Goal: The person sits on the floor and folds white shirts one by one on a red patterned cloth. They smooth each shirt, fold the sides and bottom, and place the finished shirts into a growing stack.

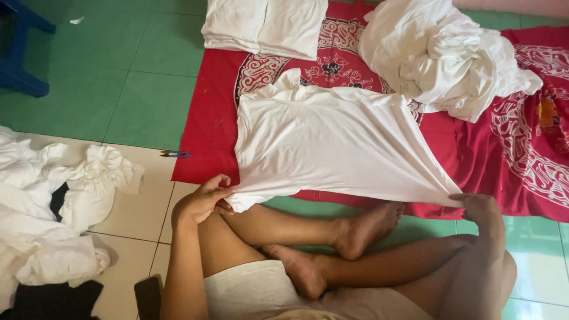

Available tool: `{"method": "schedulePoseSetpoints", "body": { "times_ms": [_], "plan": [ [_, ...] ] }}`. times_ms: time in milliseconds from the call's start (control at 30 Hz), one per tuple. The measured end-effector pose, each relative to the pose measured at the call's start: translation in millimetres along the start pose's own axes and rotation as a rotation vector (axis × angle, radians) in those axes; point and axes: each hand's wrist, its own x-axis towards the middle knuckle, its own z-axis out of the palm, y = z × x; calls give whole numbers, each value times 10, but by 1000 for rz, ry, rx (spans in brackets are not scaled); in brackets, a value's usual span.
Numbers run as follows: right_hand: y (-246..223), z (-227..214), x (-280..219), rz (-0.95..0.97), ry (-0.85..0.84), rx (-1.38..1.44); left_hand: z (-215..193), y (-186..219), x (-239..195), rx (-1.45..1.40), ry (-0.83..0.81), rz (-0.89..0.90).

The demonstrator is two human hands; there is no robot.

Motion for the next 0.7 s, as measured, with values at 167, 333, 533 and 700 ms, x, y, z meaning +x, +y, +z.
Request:
{"method": "schedulePoseSetpoints", "body": {
  "times_ms": [167, 333, 533, 700],
  "plan": [
    [-243, -26, -201, -69, -55, -64, 40, 63, 147, 0, -42, 4],
    [-178, 15, 311, -249, -59, -312, -22, 250, 788, -83, -2, 127],
    [-578, 63, 650, -472, 11, 17, -91, 806, 1640, -339, -62, 195],
    [-870, 348, 931, -443, 74, 311, -140, 995, 2386, -459, 91, 367]
  ]
}}
